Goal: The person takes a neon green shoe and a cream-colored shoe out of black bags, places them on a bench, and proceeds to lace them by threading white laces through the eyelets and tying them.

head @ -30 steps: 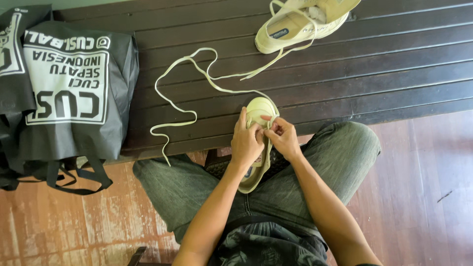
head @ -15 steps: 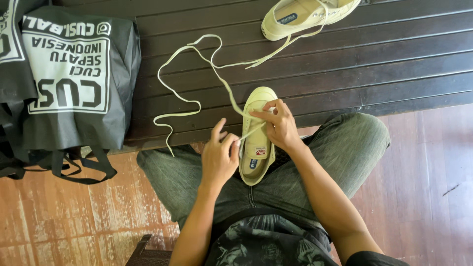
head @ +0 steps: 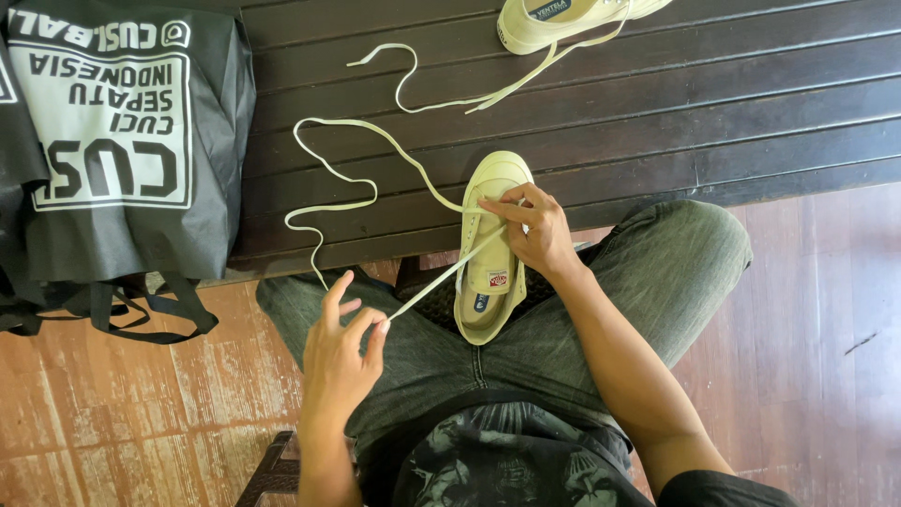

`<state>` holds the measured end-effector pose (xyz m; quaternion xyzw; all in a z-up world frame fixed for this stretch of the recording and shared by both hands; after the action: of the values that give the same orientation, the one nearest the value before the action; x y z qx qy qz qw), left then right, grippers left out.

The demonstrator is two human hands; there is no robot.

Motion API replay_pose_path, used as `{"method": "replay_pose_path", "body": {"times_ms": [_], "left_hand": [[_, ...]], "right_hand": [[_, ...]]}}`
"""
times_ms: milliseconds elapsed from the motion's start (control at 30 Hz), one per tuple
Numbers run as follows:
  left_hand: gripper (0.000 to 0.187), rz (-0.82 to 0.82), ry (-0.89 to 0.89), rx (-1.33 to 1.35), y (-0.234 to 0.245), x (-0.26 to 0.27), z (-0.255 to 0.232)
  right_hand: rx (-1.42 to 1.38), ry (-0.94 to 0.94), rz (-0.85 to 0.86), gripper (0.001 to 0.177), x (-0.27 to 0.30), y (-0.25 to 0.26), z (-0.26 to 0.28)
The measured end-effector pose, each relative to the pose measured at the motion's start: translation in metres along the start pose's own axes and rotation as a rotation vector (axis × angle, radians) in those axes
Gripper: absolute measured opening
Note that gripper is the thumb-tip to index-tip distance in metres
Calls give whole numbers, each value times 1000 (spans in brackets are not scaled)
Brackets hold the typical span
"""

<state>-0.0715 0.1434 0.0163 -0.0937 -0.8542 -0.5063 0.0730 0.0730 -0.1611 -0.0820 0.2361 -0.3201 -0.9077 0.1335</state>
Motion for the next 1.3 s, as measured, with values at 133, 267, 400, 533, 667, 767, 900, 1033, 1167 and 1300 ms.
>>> {"method": "replay_pose_path", "body": {"times_ms": [133,267,400,533,667,767,900,1033,1167,1300], "left_hand": [[32,181,0,114,20,15,5],[40,294,130,180,26,30,20],[30,393,124,146,12,17,4],[18,273,-253,349,16,3,-60],[8,119,-548,549,41,-17,-114],[17,100,-633,578,39,-42,-117],[26,25,-550,522,-3,-103,-98],[46,-193,-465,271,-89,-160,-71],[33,-370,-406,351,-111,-158,-76],[34,-422,-375,329,-112,-154,-76]], "right_hand": [[-36,-10,11,75,-2,-1,1],[-4,22,-15,76,-2,0,2],[-17,8,3,55,-11,10,14],[1,77,64,58,3,28,58],[-318,106,308,36,6,44,137],[-411,167,329,48,33,46,159],[-282,35,178,41,64,38,152],[-255,61,318,37,71,22,171],[-310,198,400,29,58,20,208],[-305,246,425,32,60,19,224]]}}
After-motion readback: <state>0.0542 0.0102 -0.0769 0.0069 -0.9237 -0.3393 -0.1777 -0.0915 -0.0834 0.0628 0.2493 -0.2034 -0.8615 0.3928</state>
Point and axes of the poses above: each hand's wrist, its own x-axis away from the middle knuckle, its own y-axis out of the back of the hand, z = x × y, the point moved 4 cm from there along -x, towards the middle knuckle, and after that the axes turned 4 degrees about z, right-handed, at the moved point
